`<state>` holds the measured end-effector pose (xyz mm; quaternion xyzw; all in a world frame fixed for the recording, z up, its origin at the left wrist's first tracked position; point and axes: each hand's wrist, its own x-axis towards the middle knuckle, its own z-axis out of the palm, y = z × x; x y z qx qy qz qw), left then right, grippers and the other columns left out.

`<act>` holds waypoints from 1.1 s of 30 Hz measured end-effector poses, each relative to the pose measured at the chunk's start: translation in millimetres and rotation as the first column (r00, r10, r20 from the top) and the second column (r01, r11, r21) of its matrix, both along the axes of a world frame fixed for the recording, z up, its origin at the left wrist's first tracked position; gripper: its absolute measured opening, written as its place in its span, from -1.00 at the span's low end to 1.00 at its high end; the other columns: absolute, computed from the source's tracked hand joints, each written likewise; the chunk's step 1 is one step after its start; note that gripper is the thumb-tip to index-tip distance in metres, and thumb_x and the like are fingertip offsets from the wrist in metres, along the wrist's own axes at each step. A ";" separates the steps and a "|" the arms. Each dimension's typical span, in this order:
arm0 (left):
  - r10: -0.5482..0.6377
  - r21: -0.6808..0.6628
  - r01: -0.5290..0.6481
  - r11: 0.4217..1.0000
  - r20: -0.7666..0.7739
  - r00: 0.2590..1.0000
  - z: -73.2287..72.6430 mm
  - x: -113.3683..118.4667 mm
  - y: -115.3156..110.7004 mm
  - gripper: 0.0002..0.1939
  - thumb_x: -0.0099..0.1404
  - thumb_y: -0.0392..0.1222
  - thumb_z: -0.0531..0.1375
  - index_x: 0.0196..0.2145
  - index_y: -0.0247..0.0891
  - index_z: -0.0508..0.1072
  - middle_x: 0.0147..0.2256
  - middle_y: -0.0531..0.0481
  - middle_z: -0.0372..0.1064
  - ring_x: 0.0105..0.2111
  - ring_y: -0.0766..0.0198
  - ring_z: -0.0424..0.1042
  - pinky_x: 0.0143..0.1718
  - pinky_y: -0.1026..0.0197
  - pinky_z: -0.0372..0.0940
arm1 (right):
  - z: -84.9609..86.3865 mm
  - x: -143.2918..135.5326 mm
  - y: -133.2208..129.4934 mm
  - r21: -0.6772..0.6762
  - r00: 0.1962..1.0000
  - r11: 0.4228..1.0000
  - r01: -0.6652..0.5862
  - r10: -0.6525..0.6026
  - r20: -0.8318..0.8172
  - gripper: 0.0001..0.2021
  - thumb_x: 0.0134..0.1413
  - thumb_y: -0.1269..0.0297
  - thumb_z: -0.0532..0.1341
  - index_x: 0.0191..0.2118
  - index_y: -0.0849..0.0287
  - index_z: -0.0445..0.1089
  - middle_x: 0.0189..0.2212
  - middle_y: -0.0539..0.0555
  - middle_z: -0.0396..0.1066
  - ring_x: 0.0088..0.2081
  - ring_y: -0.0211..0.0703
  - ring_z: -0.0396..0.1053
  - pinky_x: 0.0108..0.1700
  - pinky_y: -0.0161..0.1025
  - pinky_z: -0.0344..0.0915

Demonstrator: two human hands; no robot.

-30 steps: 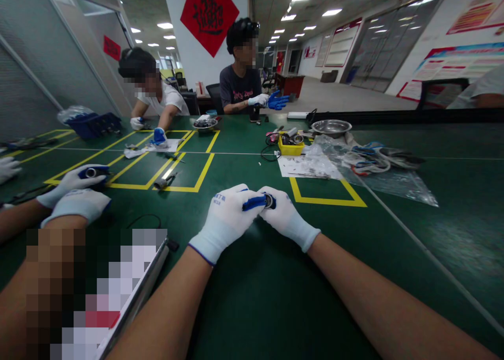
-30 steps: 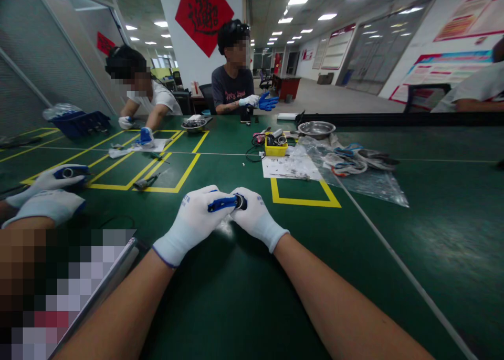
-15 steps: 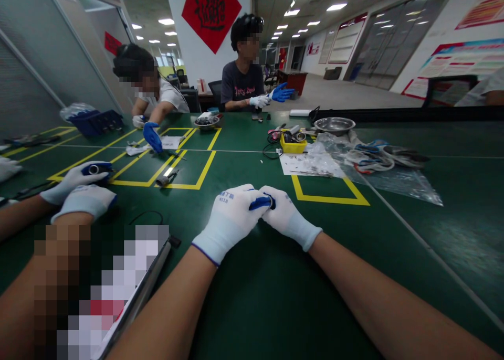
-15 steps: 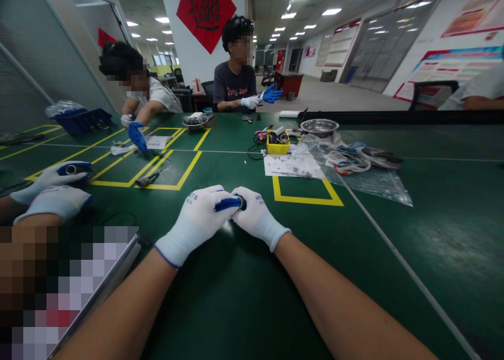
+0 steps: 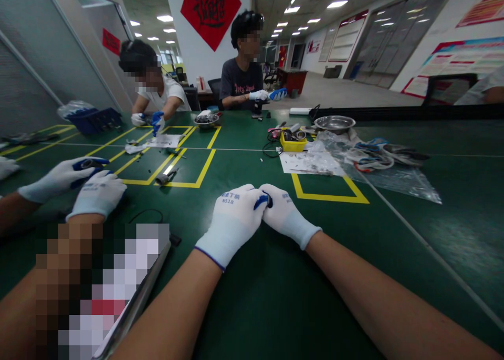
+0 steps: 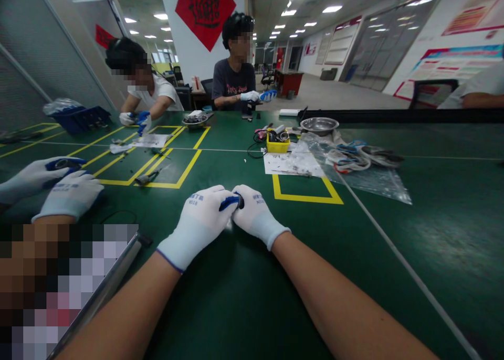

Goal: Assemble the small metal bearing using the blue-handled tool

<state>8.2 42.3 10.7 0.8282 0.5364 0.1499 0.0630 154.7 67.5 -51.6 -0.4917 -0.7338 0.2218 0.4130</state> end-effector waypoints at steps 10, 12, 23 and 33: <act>0.213 -0.258 -0.071 0.963 0.578 0.788 -20.6 5.1 9.0 -0.83 0.27 -0.23 0.30 -0.49 -0.21 0.57 -0.47 0.03 0.55 -0.40 0.21 0.51 -0.31 0.20 0.33 | -5.3 0.3 2.5 0.108 0.994 0.992 0.061 -0.070 0.078 -0.89 -0.02 0.43 0.20 -0.44 0.07 0.27 -0.41 0.03 0.37 -0.32 -0.07 0.34 -0.26 -0.18 0.23; 0.246 -0.304 -0.053 0.951 0.643 0.725 -25.4 5.3 10.7 -0.85 0.24 -0.26 0.29 -0.49 -0.23 0.58 -0.49 0.02 0.54 -0.43 0.22 0.50 -0.35 0.21 0.32 | -5.9 -0.2 3.0 0.117 0.991 0.990 0.075 -0.087 0.106 -0.89 0.00 0.42 0.20 -0.44 0.07 0.27 -0.41 0.04 0.37 -0.33 -0.07 0.35 -0.26 -0.18 0.24; 0.464 -0.512 -0.006 0.859 0.774 0.431 -31.6 9.6 10.7 -0.97 0.12 -0.31 0.34 -0.46 -0.31 0.62 -0.49 -0.01 0.54 -0.46 0.25 0.48 -0.34 0.23 0.36 | -5.6 -1.8 1.5 0.140 0.952 0.981 0.131 -0.164 0.260 -0.91 0.00 0.39 0.23 -0.41 0.08 0.29 -0.36 0.11 0.40 -0.26 0.02 0.37 -0.20 -0.12 0.24; 0.248 -0.143 -0.203 0.969 0.494 0.833 -28.0 11.7 4.4 -0.84 0.27 -0.22 0.28 -0.47 -0.19 0.54 -0.45 0.01 0.51 -0.39 0.20 0.42 -0.30 0.18 0.23 | -6.3 -0.2 1.2 0.092 0.959 0.987 0.133 -0.152 0.239 -0.89 0.04 0.43 0.23 -0.42 0.08 0.30 -0.37 0.07 0.40 -0.30 -0.04 0.33 -0.24 -0.18 0.21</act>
